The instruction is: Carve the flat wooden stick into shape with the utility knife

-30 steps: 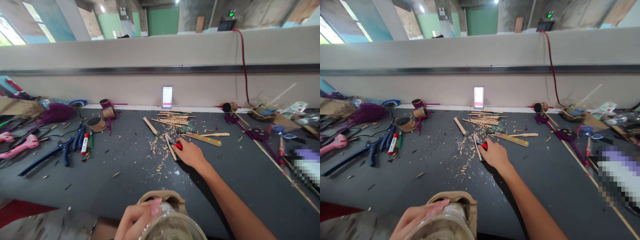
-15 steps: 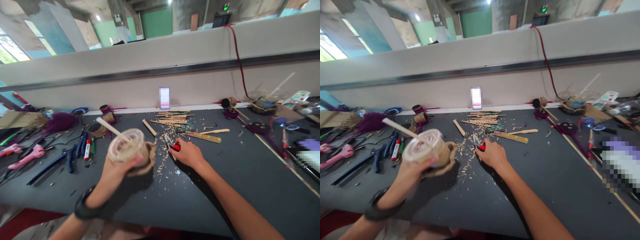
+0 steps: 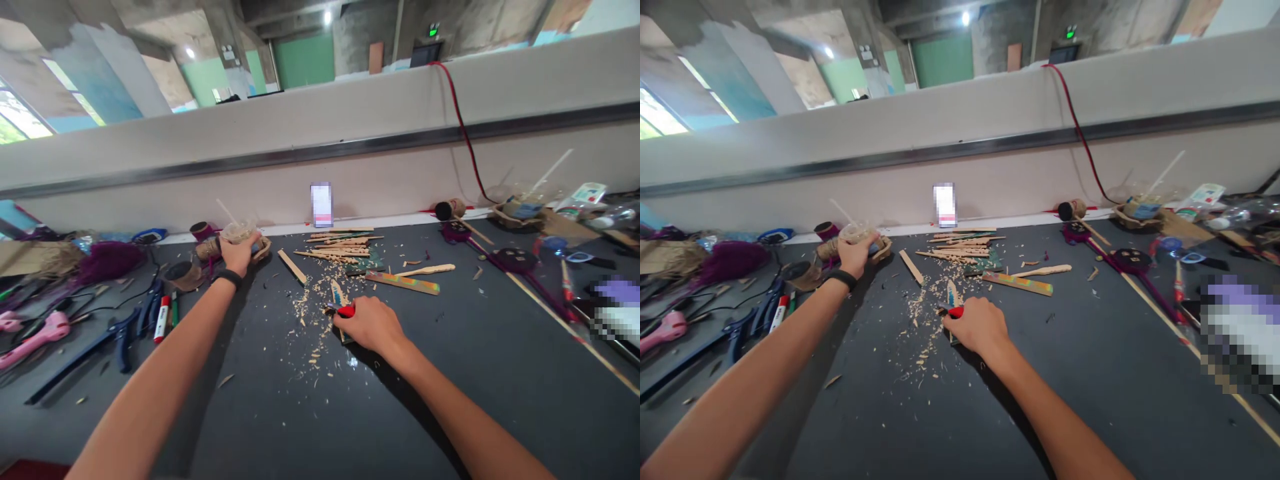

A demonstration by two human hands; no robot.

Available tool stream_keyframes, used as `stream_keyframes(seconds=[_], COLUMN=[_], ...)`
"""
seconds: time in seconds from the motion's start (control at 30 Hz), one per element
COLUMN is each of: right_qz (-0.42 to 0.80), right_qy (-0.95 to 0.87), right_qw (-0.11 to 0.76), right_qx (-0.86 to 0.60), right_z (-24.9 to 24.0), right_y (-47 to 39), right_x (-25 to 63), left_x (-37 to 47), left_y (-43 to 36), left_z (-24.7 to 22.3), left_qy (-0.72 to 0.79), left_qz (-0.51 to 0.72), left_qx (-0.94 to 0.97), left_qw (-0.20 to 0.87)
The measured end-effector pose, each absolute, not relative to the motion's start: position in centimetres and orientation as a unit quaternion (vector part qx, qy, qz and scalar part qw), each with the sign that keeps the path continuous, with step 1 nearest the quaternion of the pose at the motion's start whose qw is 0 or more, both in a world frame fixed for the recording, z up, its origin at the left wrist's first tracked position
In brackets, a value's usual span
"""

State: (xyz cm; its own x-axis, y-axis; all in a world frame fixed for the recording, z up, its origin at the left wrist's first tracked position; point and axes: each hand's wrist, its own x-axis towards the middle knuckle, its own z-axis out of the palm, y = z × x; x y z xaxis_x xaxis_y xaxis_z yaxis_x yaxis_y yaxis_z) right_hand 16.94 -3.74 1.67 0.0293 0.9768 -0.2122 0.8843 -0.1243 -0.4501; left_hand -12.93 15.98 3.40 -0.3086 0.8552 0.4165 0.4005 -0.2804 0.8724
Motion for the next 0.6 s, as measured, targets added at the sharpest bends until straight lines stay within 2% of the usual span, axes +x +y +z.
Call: stream_keyframes(seconds=[0.13,0.3,0.4,0.47,0.53,0.6], right_qz=[0.239,0.253,0.261,0.263,0.26,0.256], right_qy=[-0.655,-0.644,-0.629,-0.618,-0.606,-0.598], right_qw=[0.1,0.108,0.128,0.151,0.185,0.227], right_qx=[-0.71,-0.714,-0.721,-0.725,-0.728,-0.725], right_z=[1.4,1.7,1.9,2.0,2.0,1.8], right_y=[-3.7,-3.6,-3.5,-3.5,-3.5,-3.5], right_x=[16.9,17.0,17.1,17.1,17.0,16.9], left_x=[-12.8,-12.6,-11.3,-9.4,-6.7,-3.9], left_y=[16.7,15.3,12.0,8.7,5.0,1.6], left_z=[2.3,2.6,2.4,2.0,1.6,1.4], left_qy=[0.609,0.645,0.747,0.721,0.636,0.56], left_qz=[0.598,0.568,0.494,0.485,0.471,0.444], left_qx=[0.483,0.476,0.436,0.493,0.609,0.681], left_qw=[0.194,0.188,0.087,0.03,0.056,0.158])
